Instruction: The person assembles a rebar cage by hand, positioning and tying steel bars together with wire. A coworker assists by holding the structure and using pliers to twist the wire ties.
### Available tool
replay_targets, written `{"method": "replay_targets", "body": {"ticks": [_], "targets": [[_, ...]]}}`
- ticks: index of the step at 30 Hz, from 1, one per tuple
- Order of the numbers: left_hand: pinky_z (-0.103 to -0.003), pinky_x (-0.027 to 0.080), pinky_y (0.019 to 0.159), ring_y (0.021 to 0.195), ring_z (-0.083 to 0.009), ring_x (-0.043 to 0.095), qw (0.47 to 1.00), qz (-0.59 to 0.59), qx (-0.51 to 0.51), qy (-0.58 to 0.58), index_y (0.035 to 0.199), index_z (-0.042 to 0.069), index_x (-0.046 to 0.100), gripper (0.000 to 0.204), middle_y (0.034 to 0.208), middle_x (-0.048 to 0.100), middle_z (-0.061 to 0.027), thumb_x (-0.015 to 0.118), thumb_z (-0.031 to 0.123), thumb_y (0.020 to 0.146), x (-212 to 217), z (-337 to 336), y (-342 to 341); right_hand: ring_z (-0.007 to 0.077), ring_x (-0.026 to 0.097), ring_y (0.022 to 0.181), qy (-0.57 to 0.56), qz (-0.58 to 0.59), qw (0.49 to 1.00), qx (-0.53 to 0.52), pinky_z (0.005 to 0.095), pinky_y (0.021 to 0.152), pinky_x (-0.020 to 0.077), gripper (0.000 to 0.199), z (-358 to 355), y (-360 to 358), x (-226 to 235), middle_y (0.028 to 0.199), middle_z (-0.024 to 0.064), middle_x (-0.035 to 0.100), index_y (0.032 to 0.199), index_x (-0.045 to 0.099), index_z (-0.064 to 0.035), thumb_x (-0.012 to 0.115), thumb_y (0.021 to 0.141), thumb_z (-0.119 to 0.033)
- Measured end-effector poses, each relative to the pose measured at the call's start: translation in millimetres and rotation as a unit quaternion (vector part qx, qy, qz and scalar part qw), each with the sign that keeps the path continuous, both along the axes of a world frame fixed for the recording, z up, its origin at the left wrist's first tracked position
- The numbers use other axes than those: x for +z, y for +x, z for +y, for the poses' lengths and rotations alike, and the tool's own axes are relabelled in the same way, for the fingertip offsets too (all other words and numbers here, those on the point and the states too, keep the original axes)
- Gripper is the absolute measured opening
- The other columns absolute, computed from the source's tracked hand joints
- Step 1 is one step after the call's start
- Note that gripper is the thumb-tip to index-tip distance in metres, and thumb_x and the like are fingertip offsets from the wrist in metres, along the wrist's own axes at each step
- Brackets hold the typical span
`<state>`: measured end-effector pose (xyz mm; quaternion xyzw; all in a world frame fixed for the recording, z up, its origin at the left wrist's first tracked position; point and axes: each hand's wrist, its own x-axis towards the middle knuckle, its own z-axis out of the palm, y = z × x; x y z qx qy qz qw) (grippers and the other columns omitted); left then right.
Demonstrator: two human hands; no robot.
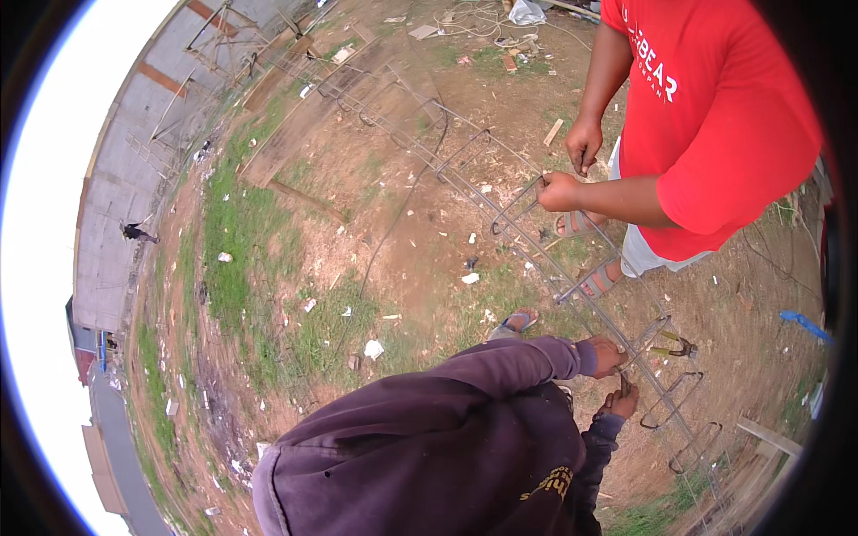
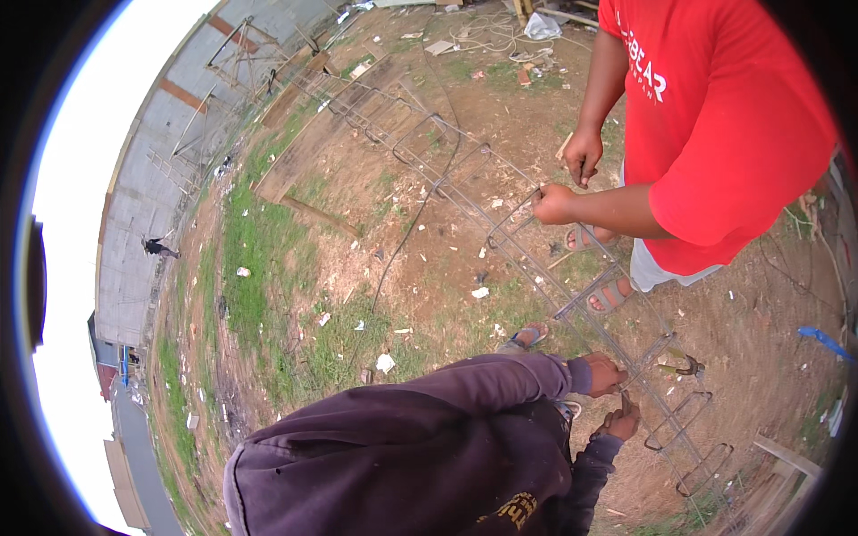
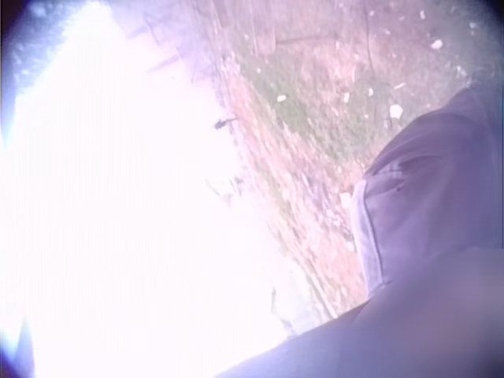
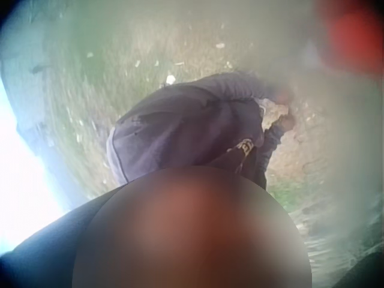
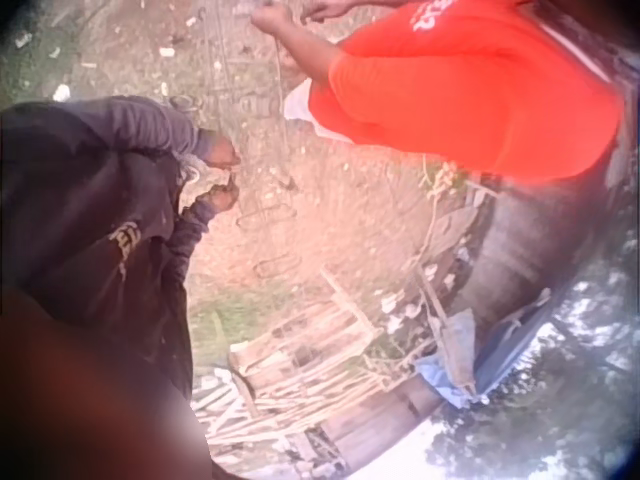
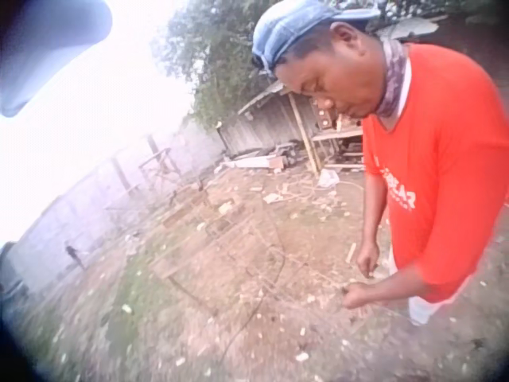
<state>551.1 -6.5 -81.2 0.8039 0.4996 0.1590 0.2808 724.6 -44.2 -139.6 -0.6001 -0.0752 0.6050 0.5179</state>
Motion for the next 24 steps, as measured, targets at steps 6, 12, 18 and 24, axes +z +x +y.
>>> {"method": "replay_targets", "body": {"ticks": [6,12,18,24], "targets": [[-0.044,0.049,0.073,0.082,-0.0354,0.062,0.996,-0.06,-0.003,-0.065,0.081,0.007,0.066,0.021,0.082,0.063,-0.0156,0.07,0.027,0.076,-16,4,-2,0.007,0.034,0.044,0.042,-0.082,0.996,-0.013,0.0233,0.038,0.0241,0.04,-44,2,16,0.058,-0.0007,0.046,0.102,0.063,-0.0038,0.041,0.095,-0.036],[-0.033,0.053,0.059,0.071,-0.0197,0.065,0.975,-0.097,0.047,-0.193,0.096,0.003,0.067,0.018,0.077,0.065,-0.01,0.06,0.009,0.08,-35,22,-8,0.0277,0.062,0.085,0.151,-0.349,0.813,0.442,0.038,0.076,0.0487,0.021,-125,17,-22,0.082,0.0147,0.063,0.09,0.065,-0.0061,0.048,0.089,-0.018],[-0.031,0.057,0.054,0.066,-0.0191,0.066,0.904,-0.168,0.134,-0.37,0.104,0.0,0.063,0.023,0.088,0.065,-0.0094,0.059,0.006,0.082,-43,33,-11,0.0297,0.06,0.082,0.134,-0.325,0.862,0.364,0.0377,0.077,0.0466,0.03,-93,-29,-29,0.081,0.0165,0.063,0.082,0.065,-0.0056,0.045,0.087,-0.026],[-0.027,0.054,0.053,0.07,-0.018,0.067,0.932,-0.139,0.017,-0.333,0.104,0.0,0.066,0.025,0.088,0.068,-0.0108,0.068,0.012,0.083,-31,27,-11,0.0237,0.057,0.066,0.102,-0.252,0.949,0.158,0.0349,0.066,0.0455,0.031,-63,-56,-19,0.068,0.013,0.058,0.083,0.065,-0.0037,0.044,0.089,-0.027]]}}
